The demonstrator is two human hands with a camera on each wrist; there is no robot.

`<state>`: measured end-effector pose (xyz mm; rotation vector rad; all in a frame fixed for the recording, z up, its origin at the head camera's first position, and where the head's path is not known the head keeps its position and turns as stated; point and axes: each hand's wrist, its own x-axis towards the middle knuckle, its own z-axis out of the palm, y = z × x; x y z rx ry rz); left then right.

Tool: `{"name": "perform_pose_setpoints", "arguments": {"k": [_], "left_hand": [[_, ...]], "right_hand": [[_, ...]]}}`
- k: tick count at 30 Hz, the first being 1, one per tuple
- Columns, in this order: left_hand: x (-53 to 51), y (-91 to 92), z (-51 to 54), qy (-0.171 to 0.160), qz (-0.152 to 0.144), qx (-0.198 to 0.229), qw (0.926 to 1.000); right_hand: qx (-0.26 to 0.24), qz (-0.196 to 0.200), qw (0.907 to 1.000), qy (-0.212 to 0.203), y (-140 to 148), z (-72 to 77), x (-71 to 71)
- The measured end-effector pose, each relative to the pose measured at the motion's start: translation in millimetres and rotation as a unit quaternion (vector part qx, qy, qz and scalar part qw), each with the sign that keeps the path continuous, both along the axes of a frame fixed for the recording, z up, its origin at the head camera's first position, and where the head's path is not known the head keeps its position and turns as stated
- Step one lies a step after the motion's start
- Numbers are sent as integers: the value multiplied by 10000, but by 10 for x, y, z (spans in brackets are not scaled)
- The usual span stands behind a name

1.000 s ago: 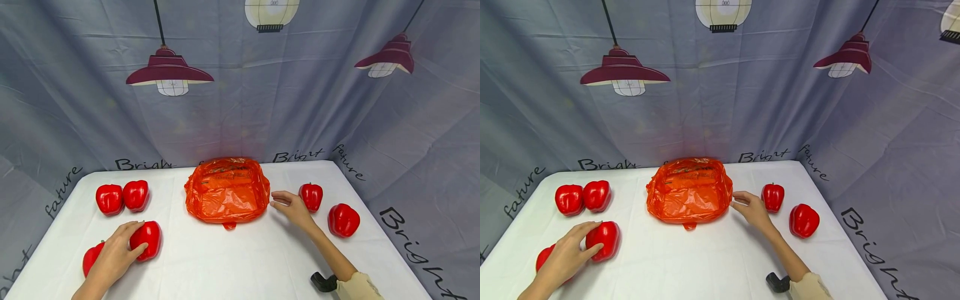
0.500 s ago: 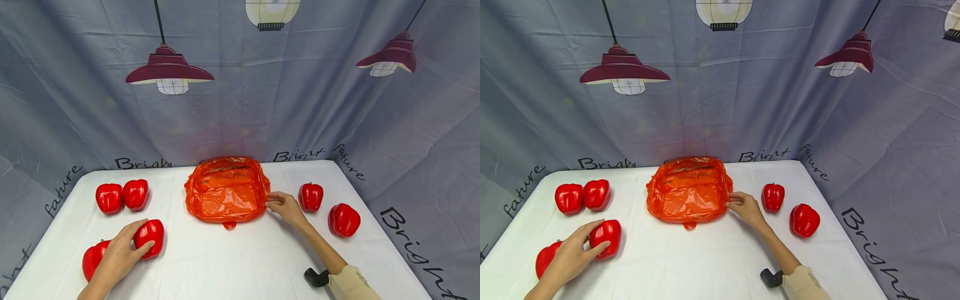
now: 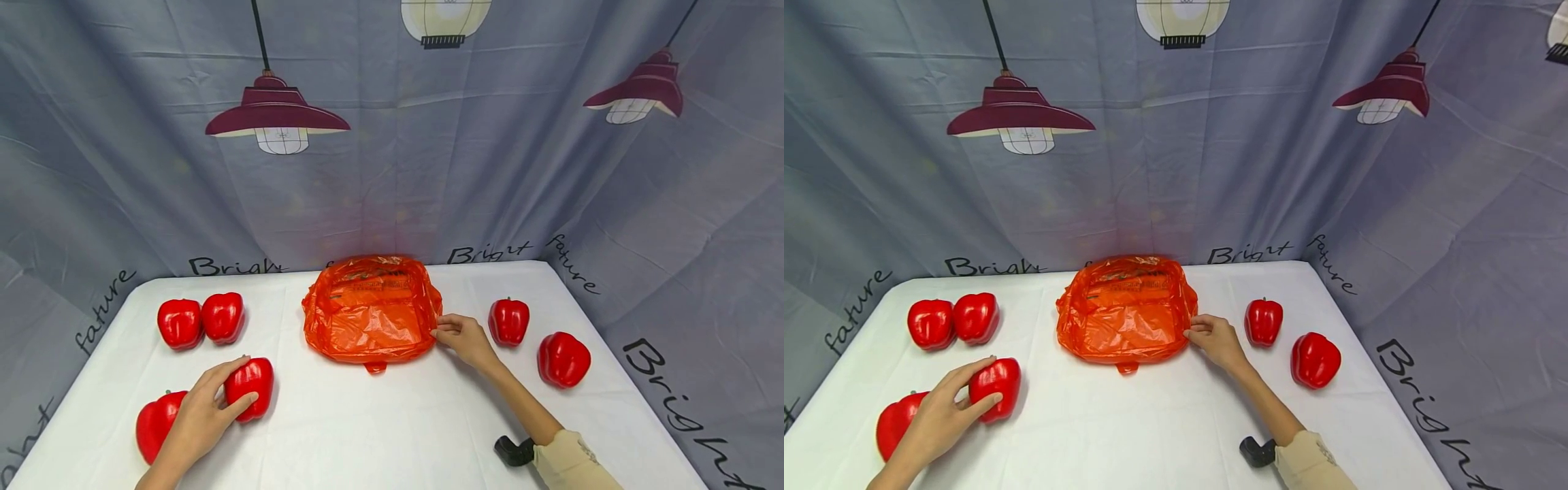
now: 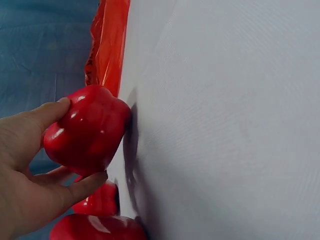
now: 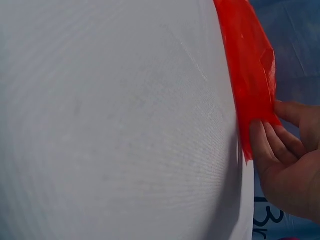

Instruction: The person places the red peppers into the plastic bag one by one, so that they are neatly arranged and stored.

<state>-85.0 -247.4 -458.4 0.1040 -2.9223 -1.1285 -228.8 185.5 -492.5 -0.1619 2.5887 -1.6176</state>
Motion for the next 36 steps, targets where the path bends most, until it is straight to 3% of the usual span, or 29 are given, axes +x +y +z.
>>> {"name": "perform_pose_setpoints", "arguments": {"k": [6, 11, 14, 21, 25, 30, 36], "left_hand": [[-60, 92, 54, 350, -36, 390, 9986], [-187, 223, 132, 835, -276, 926, 9918], [-292, 322, 151, 943, -410, 1265, 9866], [-574, 587, 142, 909, -745, 2014, 9724], [-722, 770, 202, 760, -969, 2362, 9639], [-993, 964, 171, 426, -1202, 2585, 9576], [-1289, 1216, 163, 385, -1510, 2889, 9446]], "right_hand": [[9, 35, 10000, 16, 13, -8, -8], [-140, 73, 9999, -45, 7, -11, -18], [-201, 98, 9997, -33, 10, -18, -21], [-162, 213, 9996, 102, 18, -39, -28], [-1, 220, 9995, 213, 19, -48, -35], [93, 231, 9994, 236, 27, -53, -31], [109, 217, 9995, 205, 38, -54, -24]]}}
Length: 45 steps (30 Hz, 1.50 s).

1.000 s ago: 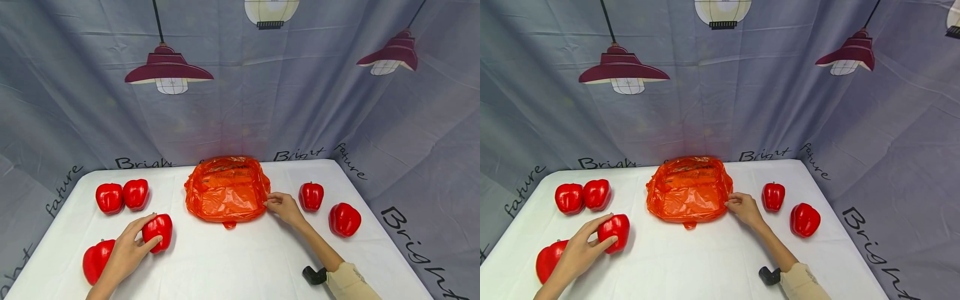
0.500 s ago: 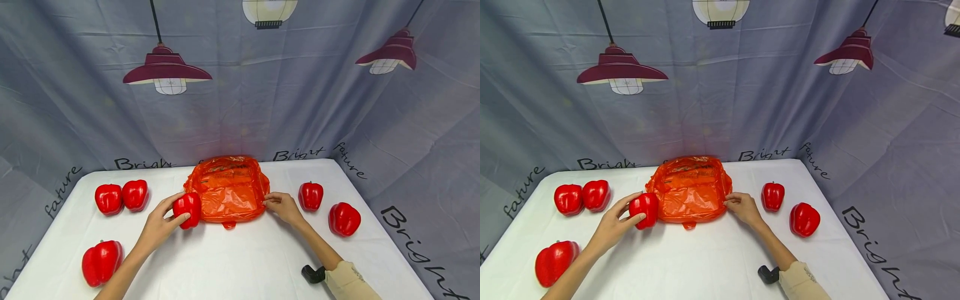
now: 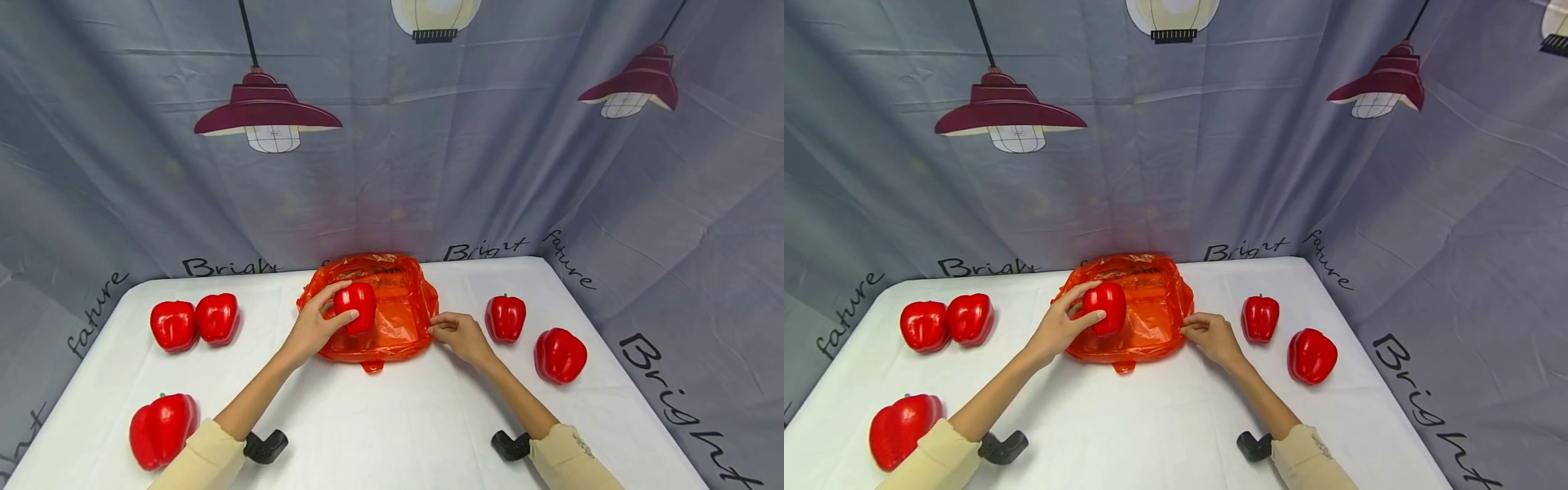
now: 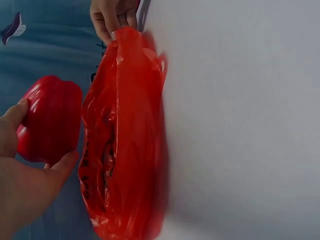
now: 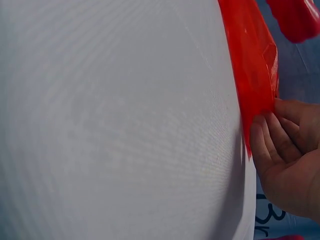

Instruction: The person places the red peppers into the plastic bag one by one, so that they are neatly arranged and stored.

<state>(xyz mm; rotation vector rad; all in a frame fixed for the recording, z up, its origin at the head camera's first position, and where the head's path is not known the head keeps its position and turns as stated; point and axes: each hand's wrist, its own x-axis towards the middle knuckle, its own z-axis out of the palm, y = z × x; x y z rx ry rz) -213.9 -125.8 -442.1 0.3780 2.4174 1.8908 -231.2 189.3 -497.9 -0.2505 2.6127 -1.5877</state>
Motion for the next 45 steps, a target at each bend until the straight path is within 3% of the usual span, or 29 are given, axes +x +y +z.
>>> {"name": "perform_pose_setpoints", "arguments": {"k": [7, 14, 25, 31, 45], "left_hand": [[-286, 248, -5, -106, -180, 289, 9994], [-518, 437, -16, -200, -201, 319, 9991], [-821, 629, -131, -251, -193, 226, 9992], [-927, 733, -200, -208, -211, 326, 9990], [-1080, 822, -350, 319, 41, -884, 9956]], "right_hand": [[30, -44, 10000, -35, 3, 9, 0], [27, -90, 9999, -55, 7, 19, 2], [-31, -48, 10000, -62, 0, 39, 11], [-109, -101, 9998, -157, -15, 37, -1], [-45, -119, 9997, -195, -22, 50, -12]]}}
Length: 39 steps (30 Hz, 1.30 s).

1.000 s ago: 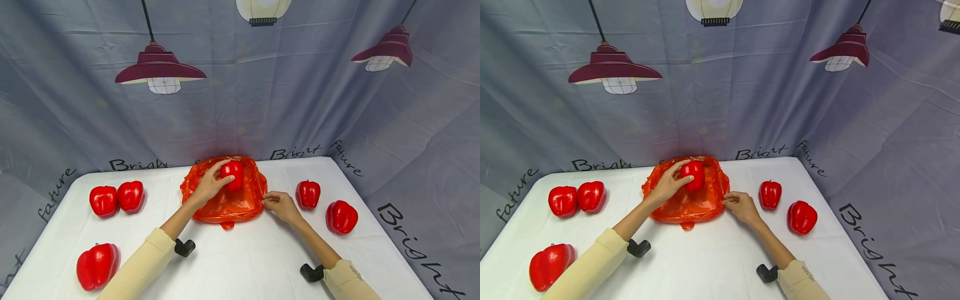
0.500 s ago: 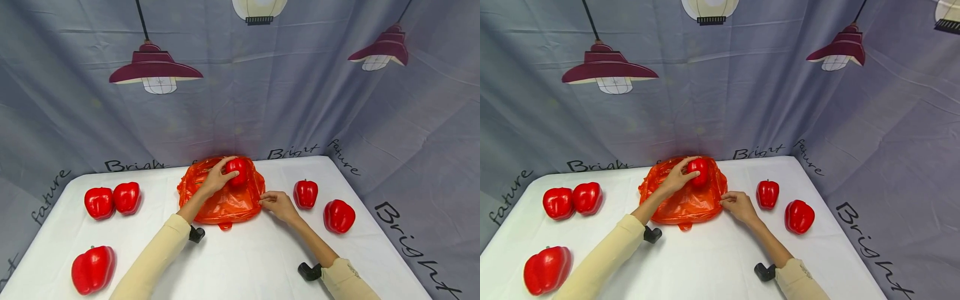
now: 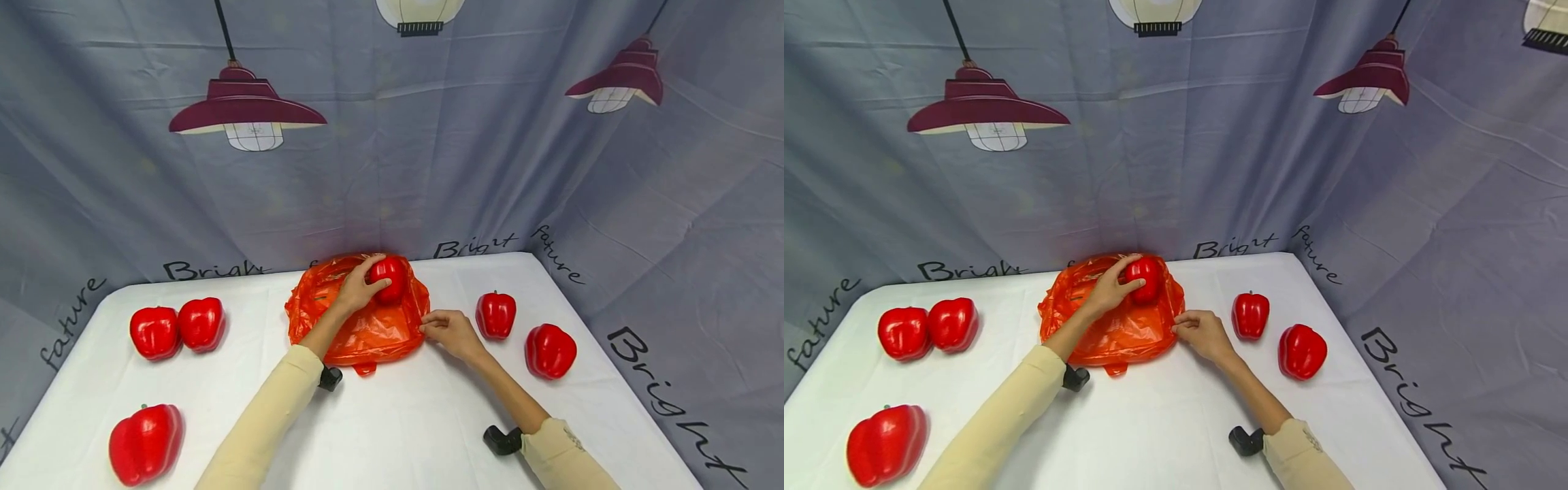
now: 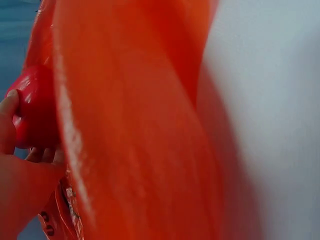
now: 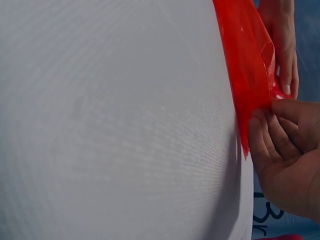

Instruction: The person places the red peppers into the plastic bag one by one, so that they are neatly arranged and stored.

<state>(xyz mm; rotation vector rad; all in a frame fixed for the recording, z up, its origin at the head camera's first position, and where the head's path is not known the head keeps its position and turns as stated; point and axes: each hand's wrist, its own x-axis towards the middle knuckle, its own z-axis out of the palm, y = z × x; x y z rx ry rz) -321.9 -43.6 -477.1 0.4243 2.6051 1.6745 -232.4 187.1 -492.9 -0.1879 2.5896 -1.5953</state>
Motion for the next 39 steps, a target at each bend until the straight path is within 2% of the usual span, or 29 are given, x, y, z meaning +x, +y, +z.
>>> {"name": "perform_pose_setpoints", "arguments": {"k": [3, 10, 15, 23, 29, 33, 39], "left_hand": [[6, 18, -16, 2, 76, -135, 9999], [15, 56, -47, -298, 508, 35, 9983], [-4, 67, -43, -456, 592, -3, 9972], [-7, 72, -19, -649, 530, 286, 9961], [-3, 31, 0, -677, 485, 464, 9954], [48, -20, 47, -657, 413, 516, 9956], [180, -132, 143, -554, 224, 648, 9961]], "right_hand": [[40, 5, 10000, -13, 1, 3, -4], [51, 8, 10000, -37, -9, 21, -5], [75, -16, 10000, -41, 0, 17, -6], [43, 24, 10000, 8, -4, 17, -21], [7, 14, 10000, -28, 1, 15, -25], [18, -38, 10000, -84, -3, 30, -11], [95, -85, 9998, -178, -16, 43, 2]]}}
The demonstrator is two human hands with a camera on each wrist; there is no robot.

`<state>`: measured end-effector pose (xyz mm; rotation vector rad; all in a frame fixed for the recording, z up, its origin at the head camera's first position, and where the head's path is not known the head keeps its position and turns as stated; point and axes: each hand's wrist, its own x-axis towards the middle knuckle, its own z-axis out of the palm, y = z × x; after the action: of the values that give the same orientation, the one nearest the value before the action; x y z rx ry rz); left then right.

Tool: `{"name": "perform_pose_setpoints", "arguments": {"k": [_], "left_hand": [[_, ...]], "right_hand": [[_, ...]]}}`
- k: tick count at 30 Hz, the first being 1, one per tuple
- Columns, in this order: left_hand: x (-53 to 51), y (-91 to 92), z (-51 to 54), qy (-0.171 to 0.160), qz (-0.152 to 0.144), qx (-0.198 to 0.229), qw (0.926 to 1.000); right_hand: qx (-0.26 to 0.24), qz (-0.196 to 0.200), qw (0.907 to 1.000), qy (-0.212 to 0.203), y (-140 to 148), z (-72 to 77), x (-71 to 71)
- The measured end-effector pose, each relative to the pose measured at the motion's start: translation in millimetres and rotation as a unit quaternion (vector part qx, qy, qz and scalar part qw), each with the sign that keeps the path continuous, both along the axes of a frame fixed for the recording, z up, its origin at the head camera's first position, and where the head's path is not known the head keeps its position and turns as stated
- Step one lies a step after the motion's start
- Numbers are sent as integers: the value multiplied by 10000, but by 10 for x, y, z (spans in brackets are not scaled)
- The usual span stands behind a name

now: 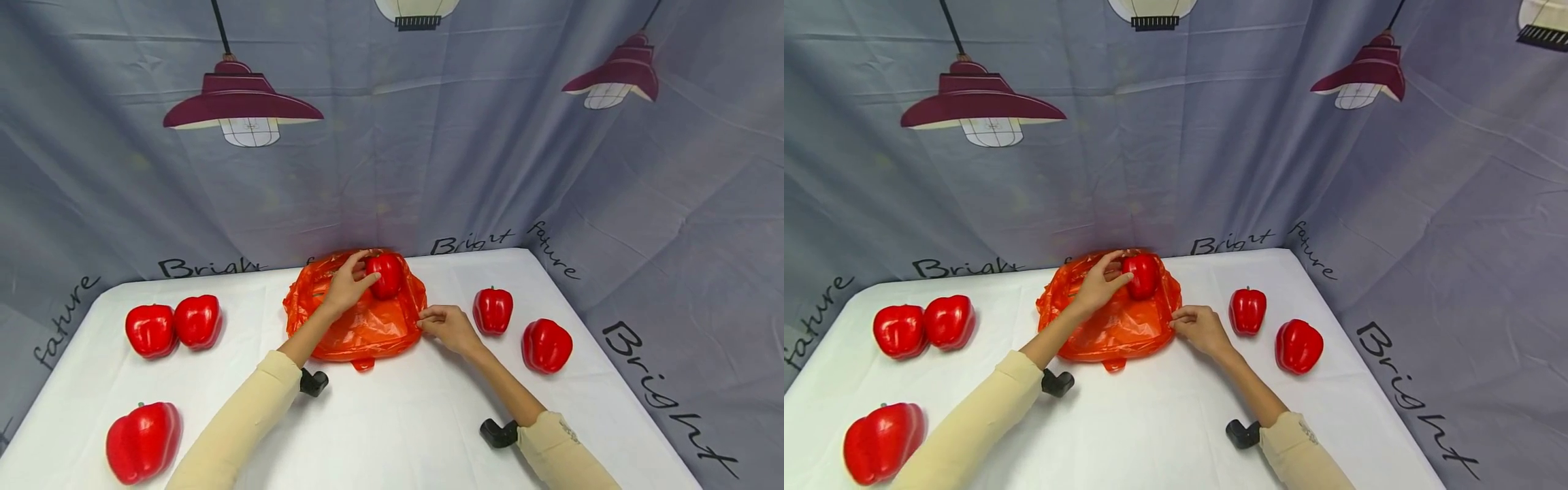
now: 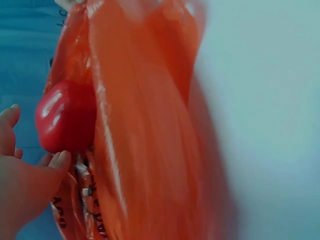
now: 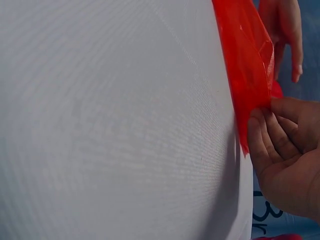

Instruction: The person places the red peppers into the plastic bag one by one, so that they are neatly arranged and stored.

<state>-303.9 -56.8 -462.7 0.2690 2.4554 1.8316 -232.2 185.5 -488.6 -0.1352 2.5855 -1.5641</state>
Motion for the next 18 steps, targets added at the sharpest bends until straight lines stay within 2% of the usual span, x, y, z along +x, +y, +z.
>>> {"name": "perform_pose_setpoints", "arguments": {"k": [5, 9, 18], "left_hand": [[162, -104, 89, 79, -297, 45, 9995], [329, -192, 156, 196, -553, 192, 9981], [760, -405, 302, 312, -667, 490, 9961]], "right_hand": [[68, -19, 10000, 3, -6, 11, -7], [60, -32, 10000, -29, -7, 13, -11], [-162, -9, 9999, -32, 11, 2, -14]]}}
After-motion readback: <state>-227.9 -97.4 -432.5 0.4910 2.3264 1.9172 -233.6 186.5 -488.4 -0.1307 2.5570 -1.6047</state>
